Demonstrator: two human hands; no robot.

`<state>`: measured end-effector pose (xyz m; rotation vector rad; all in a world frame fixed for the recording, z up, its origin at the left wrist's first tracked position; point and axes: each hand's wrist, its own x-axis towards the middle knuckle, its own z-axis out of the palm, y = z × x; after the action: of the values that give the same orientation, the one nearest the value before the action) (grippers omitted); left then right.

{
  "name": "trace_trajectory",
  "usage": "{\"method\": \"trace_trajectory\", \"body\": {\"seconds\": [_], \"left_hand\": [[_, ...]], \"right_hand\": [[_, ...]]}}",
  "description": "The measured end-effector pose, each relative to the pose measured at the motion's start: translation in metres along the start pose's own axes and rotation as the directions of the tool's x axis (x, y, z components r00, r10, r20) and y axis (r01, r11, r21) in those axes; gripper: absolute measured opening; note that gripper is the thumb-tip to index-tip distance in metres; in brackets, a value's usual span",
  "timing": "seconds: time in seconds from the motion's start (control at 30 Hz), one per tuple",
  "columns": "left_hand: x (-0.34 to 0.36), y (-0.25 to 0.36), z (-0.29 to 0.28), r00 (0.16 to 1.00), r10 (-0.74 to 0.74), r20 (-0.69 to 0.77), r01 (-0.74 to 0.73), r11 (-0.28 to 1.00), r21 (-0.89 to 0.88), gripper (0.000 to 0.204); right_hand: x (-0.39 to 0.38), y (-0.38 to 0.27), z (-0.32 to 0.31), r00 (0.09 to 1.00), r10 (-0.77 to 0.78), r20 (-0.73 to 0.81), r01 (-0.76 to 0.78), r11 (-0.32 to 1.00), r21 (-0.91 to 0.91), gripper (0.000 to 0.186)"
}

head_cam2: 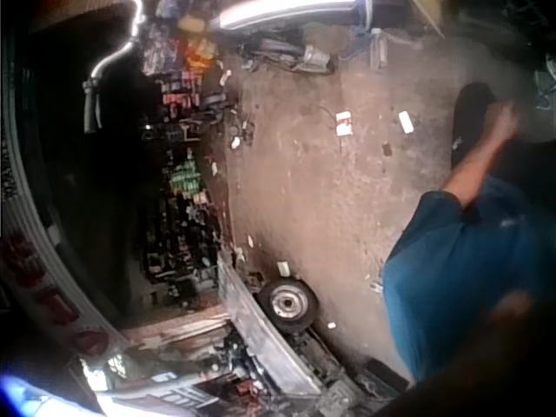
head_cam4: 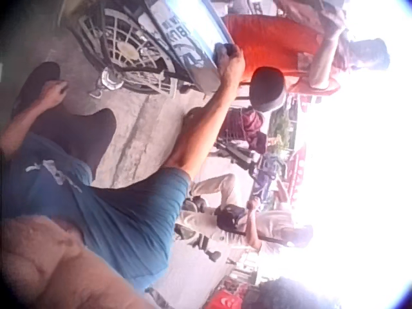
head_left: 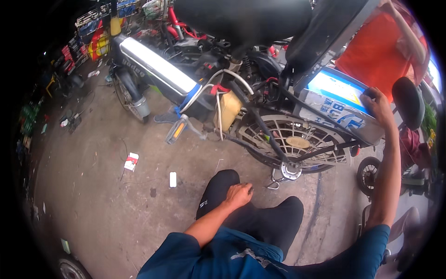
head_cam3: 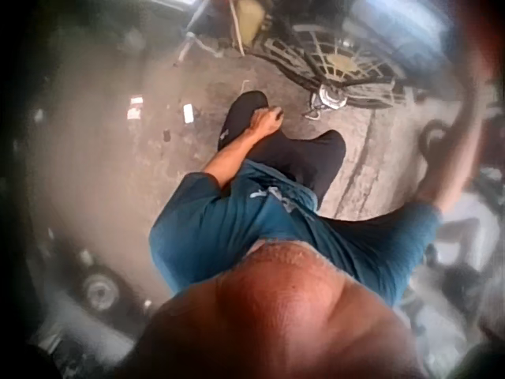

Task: The person works on an electric bicycle, interacting with a digital screen on a component, adjusting the seat, and handling wires near a battery compartment.

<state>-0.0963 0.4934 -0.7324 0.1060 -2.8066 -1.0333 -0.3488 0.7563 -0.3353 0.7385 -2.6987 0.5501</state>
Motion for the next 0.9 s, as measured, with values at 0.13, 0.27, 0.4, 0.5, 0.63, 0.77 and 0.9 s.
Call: {"method": "trace_trajectory", "body": {"seconds": [0.13,0.27,0.4,0.5,0.63,0.77,0.9], "left_hand": [[-0.001,0.0,-0.003,1.0,0.013,0.011,-0.013,1.0,-0.003,0.017],[-0.004,-0.001,-0.003,1.0,-0.004,0.03,0.004,1.0,0.01,0.017],[-0.004,-0.003,0.0,0.999,-0.031,-0.014,0.031,0.999,-0.037,0.017],[0.001,-0.002,-0.001,0.988,-0.135,-0.07,0.123,0.98,-0.155,0.018],[0.006,-0.012,0.009,0.958,-0.208,-0.199,0.129,0.928,-0.349,0.017],[0.057,-0.003,-0.048,0.824,-0.441,-0.355,0.038,0.67,-0.742,0.025],[0.124,0.04,-0.145,0.735,-0.31,-0.603,-0.253,0.7,-0.668,0.036]], "right_hand": [[0.006,0.008,0.007,0.999,-0.034,-0.019,0.033,0.999,-0.044,0.034],[0.007,0.014,0.01,0.998,-0.063,-0.022,0.063,0.998,-0.023,0.035],[0.005,0.013,0.009,0.999,-0.049,-0.017,0.049,0.999,-0.007,0.034],[0.005,0.014,0.009,0.999,-0.038,-0.019,0.038,0.999,-0.007,0.033],[0.005,0.015,0.007,0.999,-0.052,-0.012,0.051,0.999,-0.013,0.029],[0.006,0.014,0.009,0.998,-0.065,-0.024,0.064,0.997,-0.032,0.032],[0.008,0.021,0.01,0.997,-0.069,-0.044,0.068,0.997,-0.034,0.032]]}}
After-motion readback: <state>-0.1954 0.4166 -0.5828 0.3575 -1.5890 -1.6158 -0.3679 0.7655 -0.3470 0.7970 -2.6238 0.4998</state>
